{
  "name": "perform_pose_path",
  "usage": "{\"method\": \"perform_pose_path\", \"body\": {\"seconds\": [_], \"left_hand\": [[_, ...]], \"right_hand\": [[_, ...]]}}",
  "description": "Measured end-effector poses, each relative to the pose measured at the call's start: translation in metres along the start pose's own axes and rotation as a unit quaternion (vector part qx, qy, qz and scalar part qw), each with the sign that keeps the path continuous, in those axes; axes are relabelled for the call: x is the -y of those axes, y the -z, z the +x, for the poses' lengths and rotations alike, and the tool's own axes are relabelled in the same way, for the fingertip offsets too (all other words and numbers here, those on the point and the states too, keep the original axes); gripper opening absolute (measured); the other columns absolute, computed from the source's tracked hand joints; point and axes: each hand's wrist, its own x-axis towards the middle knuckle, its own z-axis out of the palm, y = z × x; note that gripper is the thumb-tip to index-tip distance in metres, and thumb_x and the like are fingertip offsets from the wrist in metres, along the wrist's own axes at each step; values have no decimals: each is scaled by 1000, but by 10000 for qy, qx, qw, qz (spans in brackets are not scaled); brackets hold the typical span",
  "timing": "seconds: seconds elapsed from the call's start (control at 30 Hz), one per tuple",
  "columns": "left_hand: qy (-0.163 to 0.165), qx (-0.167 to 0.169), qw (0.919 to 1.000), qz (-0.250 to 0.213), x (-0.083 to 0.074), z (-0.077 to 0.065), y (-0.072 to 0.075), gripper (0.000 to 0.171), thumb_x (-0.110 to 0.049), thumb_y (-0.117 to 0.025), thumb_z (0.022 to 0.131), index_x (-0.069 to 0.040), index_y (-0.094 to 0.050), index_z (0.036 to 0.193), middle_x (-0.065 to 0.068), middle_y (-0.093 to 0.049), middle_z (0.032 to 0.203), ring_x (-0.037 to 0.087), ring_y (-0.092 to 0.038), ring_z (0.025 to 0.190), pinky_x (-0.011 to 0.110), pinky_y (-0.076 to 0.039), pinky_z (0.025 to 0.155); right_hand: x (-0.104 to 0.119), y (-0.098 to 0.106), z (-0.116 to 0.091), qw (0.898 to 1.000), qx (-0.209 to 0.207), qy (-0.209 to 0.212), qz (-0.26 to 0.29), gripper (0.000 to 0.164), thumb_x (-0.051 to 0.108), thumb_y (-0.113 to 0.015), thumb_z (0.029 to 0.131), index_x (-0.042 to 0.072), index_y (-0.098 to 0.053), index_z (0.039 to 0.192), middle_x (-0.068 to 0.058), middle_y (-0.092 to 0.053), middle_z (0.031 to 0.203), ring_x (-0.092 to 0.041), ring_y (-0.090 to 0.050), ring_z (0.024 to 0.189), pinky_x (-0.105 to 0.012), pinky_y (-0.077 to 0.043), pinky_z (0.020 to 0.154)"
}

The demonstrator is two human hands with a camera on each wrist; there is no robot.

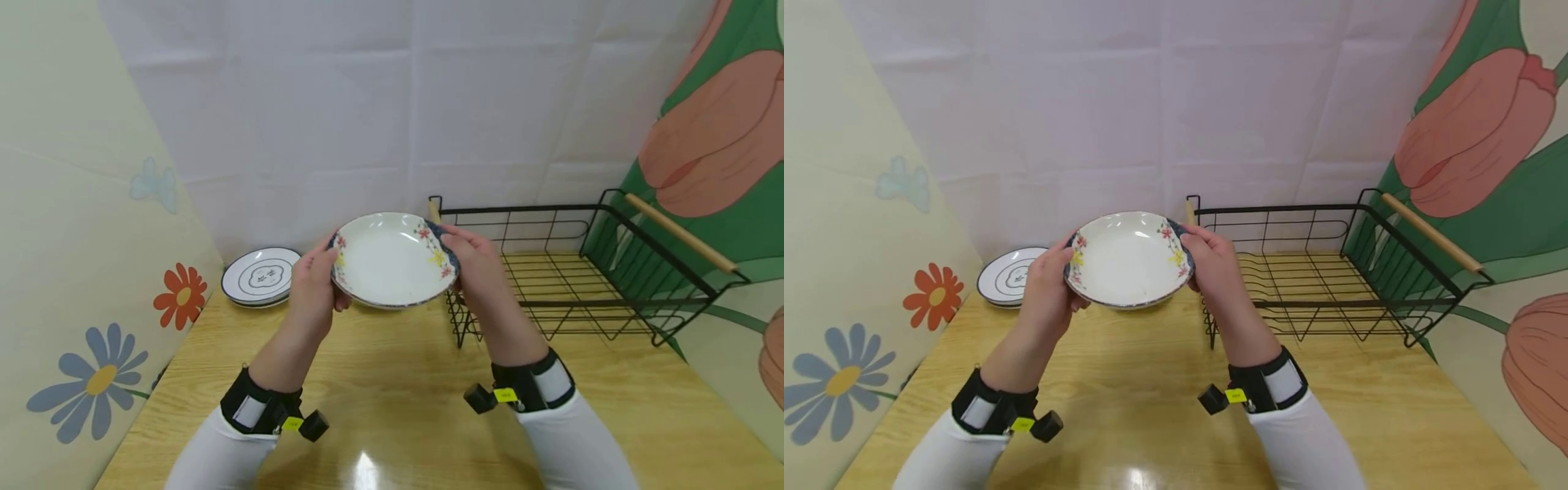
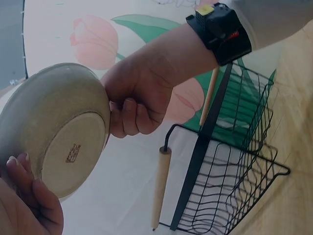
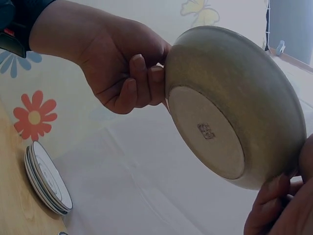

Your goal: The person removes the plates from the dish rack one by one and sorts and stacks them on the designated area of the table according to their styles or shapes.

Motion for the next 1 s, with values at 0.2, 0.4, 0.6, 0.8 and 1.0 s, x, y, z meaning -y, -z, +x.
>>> {"method": "perform_pose_path", "body": {"seconds": [0.2,0.4,0.6,0.8,1.0], "left_hand": [[-254,-39,9993,284,-11,25,5,44,-24,-39,108,-22,-57,148,-3,-59,57,9,-43,40,22,-38,40],[-380,-225,9982,415,-17,47,9,45,-26,-42,108,-18,-53,151,-4,-59,56,8,-44,41,21,-39,41],[-368,-424,9977,381,-15,64,13,46,-24,-44,107,-15,-52,151,-4,-60,55,8,-46,41,20,-40,40],[-226,-602,9967,495,-6,85,21,46,-23,-44,106,-13,-52,151,-3,-61,56,8,-49,42,19,-41,40],[110,-916,9942,561,11,99,36,42,-22,-46,107,-15,-57,147,-4,-62,58,7,-50,43,19,-41,40]], "right_hand": [[12,-17,20,9954,-501,-38,819,39,32,-52,108,5,-67,130,3,-73,79,-6,-57,50,-19,-43,42],[18,-33,41,9798,-1121,-331,1621,33,36,-58,105,6,-71,111,1,-70,70,-9,-64,52,-22,-49,43],[20,-46,56,9788,-1193,-457,1600,26,31,-55,105,9,-69,105,1,-68,71,-10,-62,53,-23,-49,45],[12,-60,72,9766,-1482,-729,1377,32,33,-54,106,16,-65,130,2,-66,81,-9,-56,56,-22,-45,49],[-6,-74,84,9714,-1670,-948,1395,47,29,-57,105,20,-53,150,3,-68,78,-7,-48,48,-19,-39,45]]}}
